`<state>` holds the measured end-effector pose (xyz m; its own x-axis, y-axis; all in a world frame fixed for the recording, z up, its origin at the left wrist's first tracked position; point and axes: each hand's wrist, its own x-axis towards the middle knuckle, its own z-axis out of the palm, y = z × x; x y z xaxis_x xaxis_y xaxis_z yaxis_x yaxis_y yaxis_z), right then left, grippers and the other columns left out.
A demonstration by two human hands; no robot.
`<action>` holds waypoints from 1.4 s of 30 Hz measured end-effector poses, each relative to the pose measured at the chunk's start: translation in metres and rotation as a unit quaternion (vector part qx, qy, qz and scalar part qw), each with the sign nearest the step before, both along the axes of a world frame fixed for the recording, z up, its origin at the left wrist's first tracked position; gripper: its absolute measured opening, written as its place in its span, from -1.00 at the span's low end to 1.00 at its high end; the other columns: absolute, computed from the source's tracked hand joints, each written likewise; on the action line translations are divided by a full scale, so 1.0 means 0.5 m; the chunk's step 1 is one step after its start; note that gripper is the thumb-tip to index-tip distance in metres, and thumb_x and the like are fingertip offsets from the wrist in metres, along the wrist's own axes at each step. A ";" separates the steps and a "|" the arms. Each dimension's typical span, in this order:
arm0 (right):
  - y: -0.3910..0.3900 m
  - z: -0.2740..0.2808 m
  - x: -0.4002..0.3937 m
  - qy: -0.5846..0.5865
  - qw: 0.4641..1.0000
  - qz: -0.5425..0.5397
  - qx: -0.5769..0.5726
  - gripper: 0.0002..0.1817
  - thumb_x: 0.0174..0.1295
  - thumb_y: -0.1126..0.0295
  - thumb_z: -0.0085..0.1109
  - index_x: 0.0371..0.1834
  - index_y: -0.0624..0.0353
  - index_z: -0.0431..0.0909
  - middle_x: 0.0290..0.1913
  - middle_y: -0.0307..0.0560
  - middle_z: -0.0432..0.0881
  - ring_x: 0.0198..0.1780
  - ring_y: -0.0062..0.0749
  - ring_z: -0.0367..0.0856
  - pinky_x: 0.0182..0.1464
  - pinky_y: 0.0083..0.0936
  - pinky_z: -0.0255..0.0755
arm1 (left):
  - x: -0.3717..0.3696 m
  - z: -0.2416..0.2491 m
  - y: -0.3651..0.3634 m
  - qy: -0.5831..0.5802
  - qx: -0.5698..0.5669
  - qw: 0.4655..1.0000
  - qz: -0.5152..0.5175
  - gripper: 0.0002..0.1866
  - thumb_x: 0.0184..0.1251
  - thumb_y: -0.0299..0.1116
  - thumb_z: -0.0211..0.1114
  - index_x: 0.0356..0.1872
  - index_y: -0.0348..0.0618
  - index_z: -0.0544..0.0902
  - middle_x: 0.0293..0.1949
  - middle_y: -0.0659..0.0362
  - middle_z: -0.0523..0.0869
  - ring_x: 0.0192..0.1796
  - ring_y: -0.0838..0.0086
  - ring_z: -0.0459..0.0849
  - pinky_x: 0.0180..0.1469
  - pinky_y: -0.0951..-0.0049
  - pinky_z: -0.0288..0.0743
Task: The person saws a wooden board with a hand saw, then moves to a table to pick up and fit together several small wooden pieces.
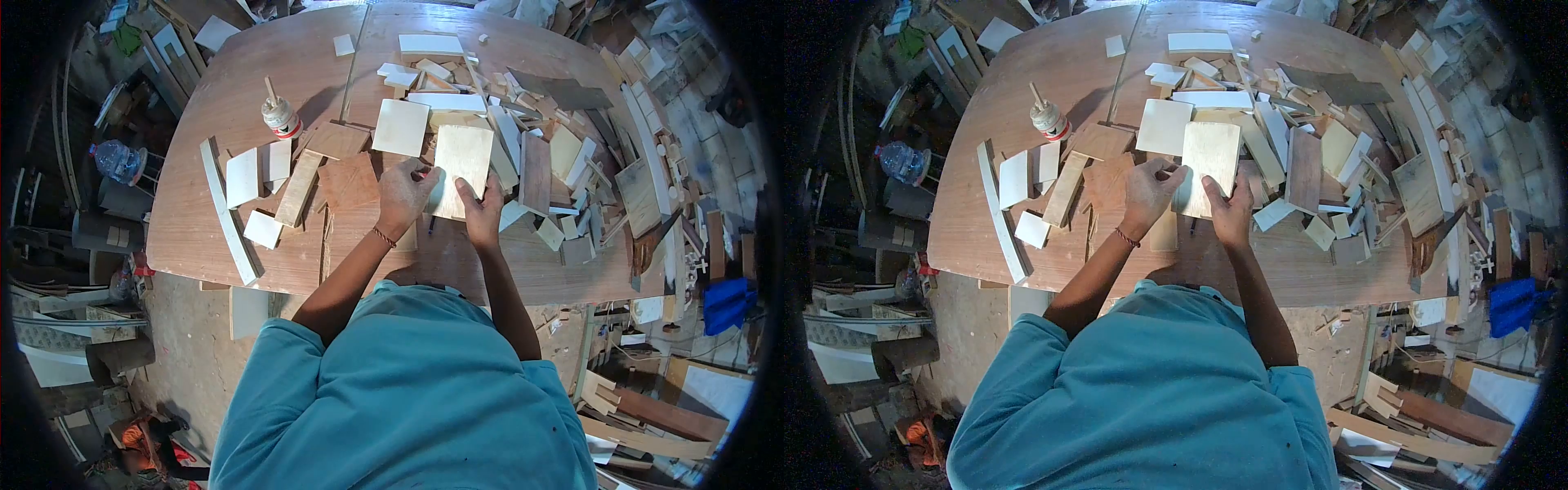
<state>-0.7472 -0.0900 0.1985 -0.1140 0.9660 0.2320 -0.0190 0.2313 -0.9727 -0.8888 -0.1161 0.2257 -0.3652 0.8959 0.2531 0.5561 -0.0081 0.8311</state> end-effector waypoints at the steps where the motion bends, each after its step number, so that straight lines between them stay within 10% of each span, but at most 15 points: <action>1: -0.003 0.006 -0.001 -0.007 1.000 0.000 0.000 -0.63 0.16 0.38 0.17 -0.04 0.35 0.34 -0.18 0.02 0.55 -0.17 -0.43 0.53 -0.12 -0.52 0.41 | 0.003 0.006 -0.002 -0.001 -0.005 1.000 0.005 -0.65 0.03 -0.17 0.36 -0.44 -0.35 0.64 -0.62 0.04 0.64 -0.60 0.51 0.60 -0.52 0.51 0.46; 6: -0.006 -0.002 -0.005 -0.002 1.000 -0.008 0.004 -0.61 0.16 0.39 0.16 -0.01 0.35 0.33 -0.17 0.02 0.55 -0.17 -0.42 0.53 -0.13 -0.52 0.43 | 0.010 0.017 -0.010 -0.026 -0.045 0.999 0.010 -0.62 0.00 -0.12 0.35 -0.45 -0.34 0.64 -0.63 0.03 0.62 -0.57 0.35 0.60 -0.44 0.43 0.47; 11: -0.012 -0.005 -0.033 0.045 0.999 -0.007 -0.008 -0.63 0.18 0.37 0.13 -0.02 0.34 0.31 -0.19 0.07 0.57 -0.19 -0.39 0.56 -0.18 -0.49 0.45 | -0.018 -0.074 0.001 -0.149 0.025 0.987 -0.046 -0.73 0.04 -0.27 0.37 -0.41 -0.27 0.54 -0.51 0.21 0.59 -0.44 0.63 0.53 -0.41 0.60 0.40; 22: -0.015 -0.002 -0.117 -0.118 0.992 0.051 0.003 -0.59 0.25 0.21 -0.03 -0.06 0.33 0.16 -0.36 0.35 0.53 -0.29 0.24 0.53 -0.28 -0.09 0.39 | -0.089 -0.120 -0.043 -0.486 -0.004 0.873 -0.043 -0.84 0.29 -0.46 0.10 -0.13 -0.17 0.43 -0.35 0.25 0.60 -0.37 0.72 0.49 -0.39 0.67 0.39; 42: 0.180 -0.101 -0.115 -0.325 0.941 0.009 -0.089 -0.54 0.16 0.18 0.03 -0.06 0.35 0.25 -0.31 0.38 0.54 -0.25 0.22 0.54 -0.18 -0.07 0.40 | -0.087 -0.230 0.124 -0.522 -0.127 0.843 -0.021 -0.73 0.26 -0.36 0.15 -0.08 -0.17 0.36 -0.26 0.20 0.57 -0.32 0.55 0.60 -0.30 0.57 0.56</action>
